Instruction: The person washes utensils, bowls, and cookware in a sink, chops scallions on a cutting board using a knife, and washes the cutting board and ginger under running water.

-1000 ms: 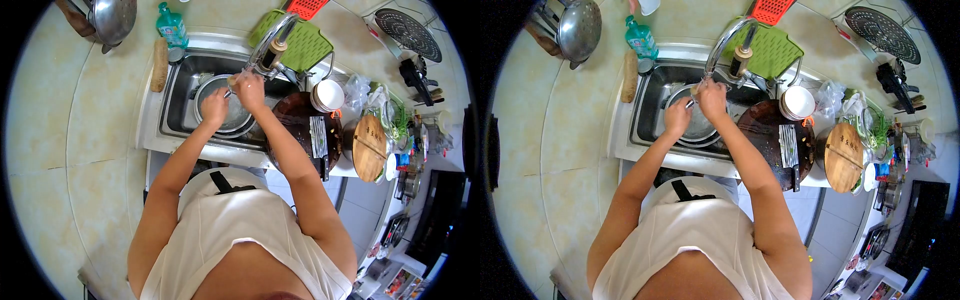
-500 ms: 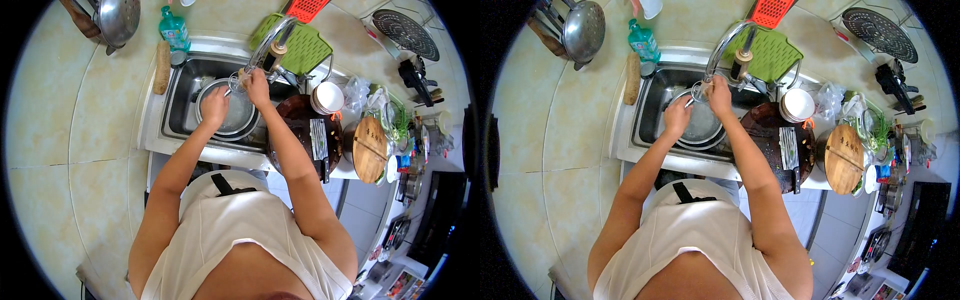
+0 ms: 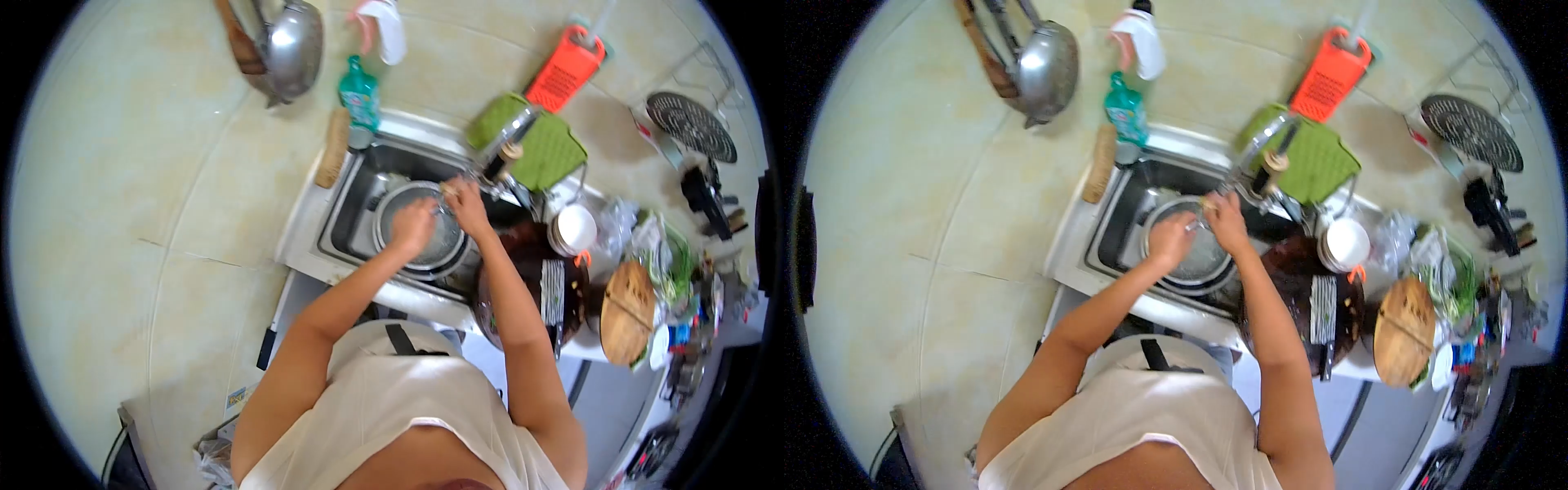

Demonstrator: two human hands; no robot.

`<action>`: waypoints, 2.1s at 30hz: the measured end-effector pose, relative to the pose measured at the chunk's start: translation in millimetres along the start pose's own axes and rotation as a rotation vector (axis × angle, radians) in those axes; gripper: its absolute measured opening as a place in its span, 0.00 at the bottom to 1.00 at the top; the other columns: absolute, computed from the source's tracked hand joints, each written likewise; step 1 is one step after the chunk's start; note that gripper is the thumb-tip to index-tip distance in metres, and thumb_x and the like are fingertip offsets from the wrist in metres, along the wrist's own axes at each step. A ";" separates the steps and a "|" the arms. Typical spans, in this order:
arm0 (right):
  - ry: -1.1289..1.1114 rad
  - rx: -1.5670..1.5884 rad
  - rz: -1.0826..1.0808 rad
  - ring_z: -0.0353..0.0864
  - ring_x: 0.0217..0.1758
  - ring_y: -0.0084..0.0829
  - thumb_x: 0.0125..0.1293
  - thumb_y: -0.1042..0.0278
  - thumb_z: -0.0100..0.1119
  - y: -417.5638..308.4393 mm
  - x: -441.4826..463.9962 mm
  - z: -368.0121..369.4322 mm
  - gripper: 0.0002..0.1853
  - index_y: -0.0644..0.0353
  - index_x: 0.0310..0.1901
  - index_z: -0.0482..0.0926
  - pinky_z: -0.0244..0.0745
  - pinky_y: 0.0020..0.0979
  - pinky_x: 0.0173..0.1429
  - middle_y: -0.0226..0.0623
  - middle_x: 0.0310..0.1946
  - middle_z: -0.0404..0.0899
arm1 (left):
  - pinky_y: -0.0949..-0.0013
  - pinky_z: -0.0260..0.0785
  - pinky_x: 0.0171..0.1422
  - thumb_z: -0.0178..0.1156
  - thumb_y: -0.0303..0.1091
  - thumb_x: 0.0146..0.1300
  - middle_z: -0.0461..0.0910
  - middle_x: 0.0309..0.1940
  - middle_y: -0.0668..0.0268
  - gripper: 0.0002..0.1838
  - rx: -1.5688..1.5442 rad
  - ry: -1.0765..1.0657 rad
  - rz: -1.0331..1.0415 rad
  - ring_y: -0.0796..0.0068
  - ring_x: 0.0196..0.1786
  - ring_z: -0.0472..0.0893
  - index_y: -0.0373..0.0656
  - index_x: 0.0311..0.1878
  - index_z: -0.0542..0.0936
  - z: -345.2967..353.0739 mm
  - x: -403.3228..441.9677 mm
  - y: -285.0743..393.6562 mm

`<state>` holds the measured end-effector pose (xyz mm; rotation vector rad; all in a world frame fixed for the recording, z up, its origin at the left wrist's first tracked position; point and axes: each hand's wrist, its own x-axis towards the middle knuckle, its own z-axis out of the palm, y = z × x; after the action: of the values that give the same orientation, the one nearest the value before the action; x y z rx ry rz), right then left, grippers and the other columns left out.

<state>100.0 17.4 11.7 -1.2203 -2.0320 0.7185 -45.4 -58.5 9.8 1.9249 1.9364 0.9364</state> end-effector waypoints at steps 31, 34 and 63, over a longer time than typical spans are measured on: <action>-0.096 1.042 0.775 0.78 0.38 0.31 0.71 0.63 0.45 51.8 -9.9 38.6 0.08 0.52 0.47 0.71 0.78 0.42 0.39 0.32 0.40 0.77 | 0.73 0.65 0.35 0.54 0.42 0.68 0.77 0.25 0.71 0.12 -0.740 -0.038 -0.005 0.82 0.30 0.74 0.42 0.38 0.75 -77.9 94.5 -14.5; -0.110 1.085 0.775 0.79 0.39 0.31 0.69 0.65 0.47 45.5 -4.7 32.0 0.10 0.52 0.50 0.70 0.78 0.37 0.38 0.32 0.39 0.77 | 0.75 0.61 0.32 0.52 0.46 0.69 0.72 0.21 0.72 0.16 -0.872 0.217 -0.087 0.83 0.26 0.69 0.42 0.36 0.74 -184.9 125.3 43.7; -0.236 1.165 0.911 0.80 0.40 0.33 0.68 0.66 0.49 67.9 -9.8 74.0 0.08 0.54 0.47 0.71 0.78 0.39 0.42 0.34 0.39 0.78 | 0.69 0.76 0.33 0.56 0.28 0.65 0.78 0.32 0.57 0.07 -1.147 0.851 0.167 0.64 0.30 0.83 0.34 0.40 0.71 -377.7 264.9 99.0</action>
<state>84.1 27.8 -87.3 -1.2275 -0.7076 2.1266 -215.7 90.1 424.0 1.0184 0.9451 2.4561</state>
